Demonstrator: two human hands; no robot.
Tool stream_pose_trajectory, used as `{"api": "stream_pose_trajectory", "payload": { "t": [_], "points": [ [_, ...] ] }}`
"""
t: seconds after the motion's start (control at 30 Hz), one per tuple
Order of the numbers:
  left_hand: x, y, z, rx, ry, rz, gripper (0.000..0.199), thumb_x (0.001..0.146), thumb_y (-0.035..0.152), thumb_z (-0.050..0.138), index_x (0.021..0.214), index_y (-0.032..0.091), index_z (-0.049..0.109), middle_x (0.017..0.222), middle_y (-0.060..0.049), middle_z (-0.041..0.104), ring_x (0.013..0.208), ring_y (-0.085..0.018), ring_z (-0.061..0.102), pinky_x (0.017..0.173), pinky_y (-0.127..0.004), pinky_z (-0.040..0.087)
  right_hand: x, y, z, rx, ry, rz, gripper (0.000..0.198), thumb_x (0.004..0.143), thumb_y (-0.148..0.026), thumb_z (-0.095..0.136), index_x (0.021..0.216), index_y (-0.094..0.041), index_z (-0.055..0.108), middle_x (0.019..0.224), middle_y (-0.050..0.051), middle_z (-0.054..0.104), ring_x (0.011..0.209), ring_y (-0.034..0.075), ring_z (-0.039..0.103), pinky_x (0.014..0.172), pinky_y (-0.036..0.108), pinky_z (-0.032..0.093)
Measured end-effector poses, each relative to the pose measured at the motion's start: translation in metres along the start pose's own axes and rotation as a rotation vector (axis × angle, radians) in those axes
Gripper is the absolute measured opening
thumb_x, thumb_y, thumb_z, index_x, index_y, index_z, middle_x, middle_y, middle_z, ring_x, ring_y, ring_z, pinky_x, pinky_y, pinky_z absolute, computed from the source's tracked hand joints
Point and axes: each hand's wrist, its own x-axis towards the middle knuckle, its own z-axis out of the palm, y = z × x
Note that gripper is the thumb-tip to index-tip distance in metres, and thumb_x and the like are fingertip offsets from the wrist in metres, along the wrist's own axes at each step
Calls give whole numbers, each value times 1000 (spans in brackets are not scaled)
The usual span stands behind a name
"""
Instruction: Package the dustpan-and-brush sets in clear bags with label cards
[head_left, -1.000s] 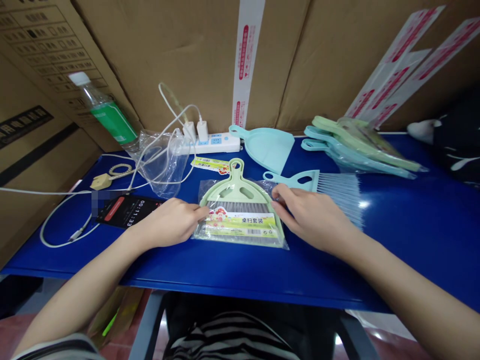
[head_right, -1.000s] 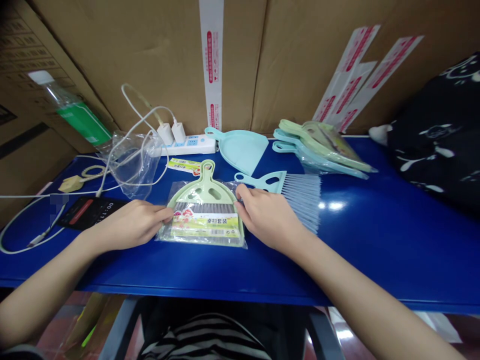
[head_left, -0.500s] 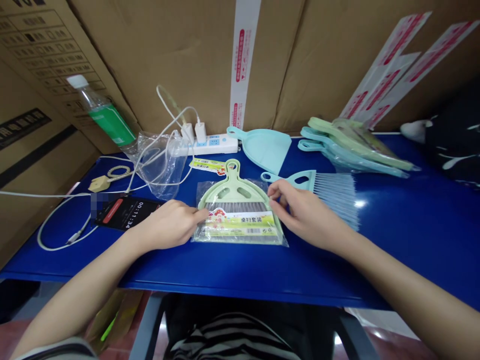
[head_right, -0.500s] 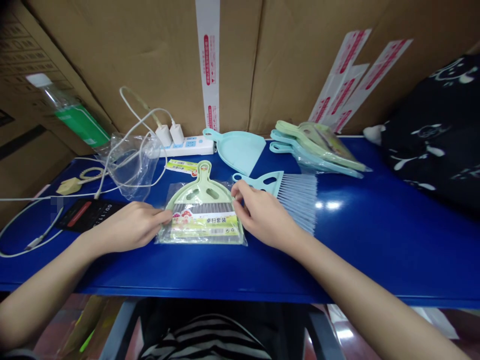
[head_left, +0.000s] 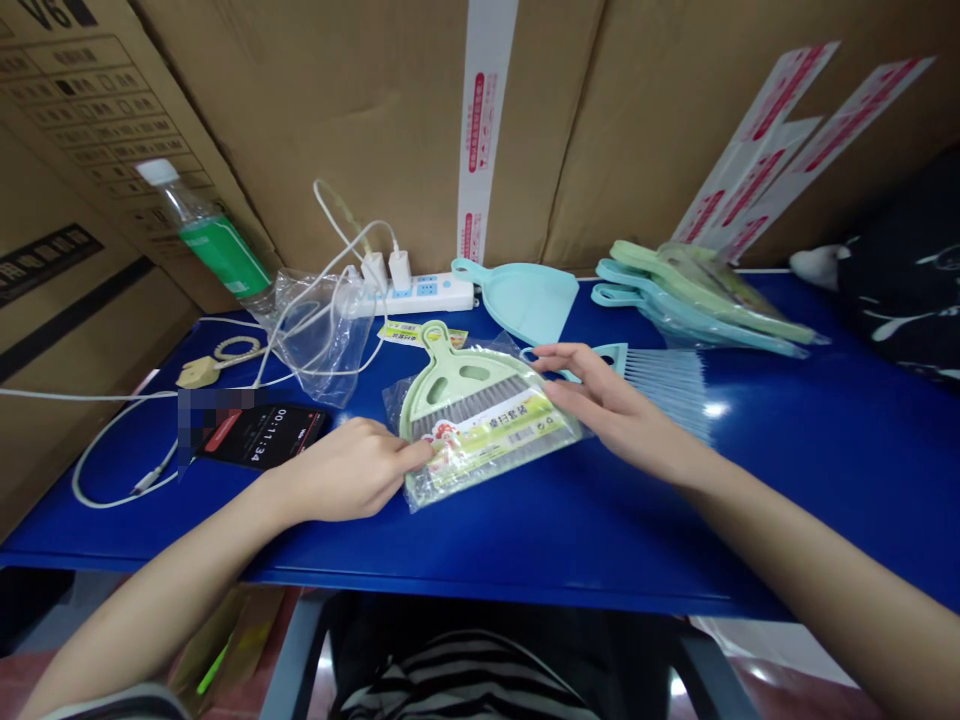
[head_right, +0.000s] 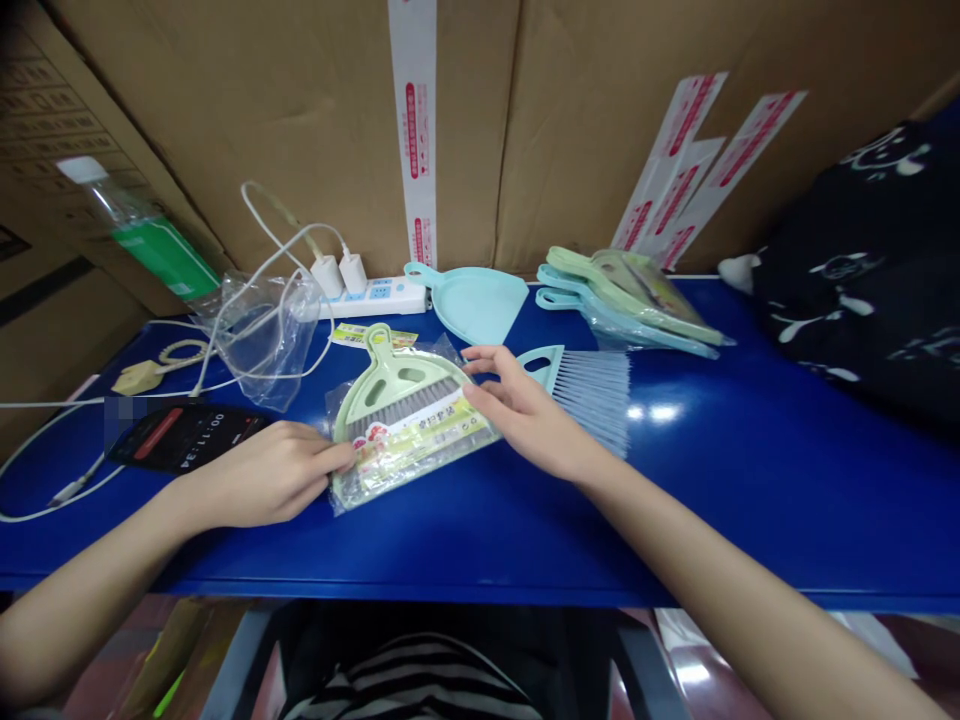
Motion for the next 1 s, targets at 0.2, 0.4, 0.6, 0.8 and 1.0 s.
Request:
{"api": "stream_pose_trajectory", "payload": {
  "t": [0.2, 0.4, 0.6, 0.8, 1.0],
  "points": [
    [3, 6, 0, -84, -24, 28, 34, 83, 6, 37, 112, 17, 52, 66, -1, 64, 57, -18, 61, 56, -28, 44, 6, 2, 3, 415, -7, 77, 35, 94, -45, 41, 121, -25, 53, 119, 10, 65, 110, 23, 62, 86, 41, 56],
    [3, 9, 3, -154, -4, 40, 28, 82, 5, 38, 103, 16, 53, 80, -5, 68, 67, -20, 65, 62, -30, 50, 3, 3, 15, 493, -201, 150, 47, 82, -31, 62, 128, -28, 52, 122, 7, 66, 106, 21, 64, 91, 42, 56],
    [3, 9, 5, -159, 10, 55, 27, 82, 6, 42, 104, 15, 54, 87, -5, 70, 73, -20, 68, 67, -31, 53, 1, 9, 25, 517, -171, 164, 51, 82, -30, 61, 130, -27, 45, 117, 7, 68, 96, 19, 68, 86, 41, 59],
    [4, 2, 7, 49, 104, -31, 33, 86, 7, 42, 116, 12, 54, 92, -8, 72, 74, -21, 69, 68, -33, 54, 5, 9, 17, 487, -101, 134, 40, 83, -28, 57, 122, -25, 50, 118, 8, 68, 99, 20, 68, 86, 42, 58],
    [5, -6, 10, 206, 153, -184, 34, 88, 9, 42, 120, 11, 54, 89, -8, 72, 70, -20, 69, 62, -31, 54, 5, 3, 10, 477, -121, 148, 38, 87, -22, 42, 123, -27, 52, 119, 8, 68, 102, 21, 67, 85, 43, 57]
  ]
}}
